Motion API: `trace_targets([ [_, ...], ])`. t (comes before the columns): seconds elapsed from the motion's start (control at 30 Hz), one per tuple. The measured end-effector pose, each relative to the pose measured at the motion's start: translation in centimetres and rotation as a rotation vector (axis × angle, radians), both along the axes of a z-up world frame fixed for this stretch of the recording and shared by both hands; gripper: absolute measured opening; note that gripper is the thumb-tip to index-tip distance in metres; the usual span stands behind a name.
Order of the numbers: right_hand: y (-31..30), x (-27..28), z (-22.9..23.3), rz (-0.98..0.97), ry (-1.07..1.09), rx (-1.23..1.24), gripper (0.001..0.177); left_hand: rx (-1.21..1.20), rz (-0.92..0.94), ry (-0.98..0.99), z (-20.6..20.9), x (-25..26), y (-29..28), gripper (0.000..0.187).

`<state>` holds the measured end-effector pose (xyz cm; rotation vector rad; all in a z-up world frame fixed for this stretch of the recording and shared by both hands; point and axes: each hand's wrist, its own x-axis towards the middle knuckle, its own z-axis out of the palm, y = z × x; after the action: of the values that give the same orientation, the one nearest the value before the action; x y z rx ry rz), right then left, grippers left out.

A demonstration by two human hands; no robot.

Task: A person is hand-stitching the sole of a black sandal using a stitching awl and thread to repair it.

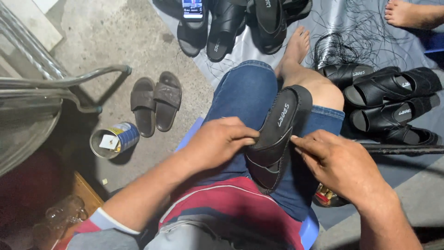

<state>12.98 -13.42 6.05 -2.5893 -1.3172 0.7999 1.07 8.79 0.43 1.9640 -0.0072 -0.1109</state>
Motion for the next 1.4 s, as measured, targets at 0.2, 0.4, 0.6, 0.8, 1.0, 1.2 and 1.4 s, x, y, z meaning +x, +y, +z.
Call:
trace_targets([
  [0.2,-0.7,-0.1,-0.6,-0.026,-0.021,0.066,0.028,0.078,-0.200,0.468,2.7,1.2,3.0,0.021],
  [0.4,-0.8,-0.1,-0.7,-0.054,0.003,0.129,0.026,-0.904,0.043,0.495,2.4,2.2,-0.6,0.008],
  [0.6,-1.3,-0.3,-1.2,-0.089,0.004,0.232,0.025,-0.493,0.052,0.419,1.3,3.9,-2.8,0.018],
  [0.8,-1.3,-0.7,-1.2,-0.117,0.004,0.252,0.026,0.107,-0.135,0.415,1.6,5.1,-3.0,0.024],
  [1.0,-1.1,-1.0,-0.7,-0.122,0.026,0.196,0.028,-0.057,-0.435,0.249,2.6,5.9,-1.8,0.031],
  [1.2,-1.6,1.6,2.9,-0.191,0.175,-0.400,0.051,-0.068,-0.382,0.177,1.4,5.4,-1.7,0.047],
  [1.4,-4.7,0.2,2.9,-0.193,0.062,-0.013,0.049,-0.078,-0.174,0.078,1.8,4.6,-2.3,0.031],
])
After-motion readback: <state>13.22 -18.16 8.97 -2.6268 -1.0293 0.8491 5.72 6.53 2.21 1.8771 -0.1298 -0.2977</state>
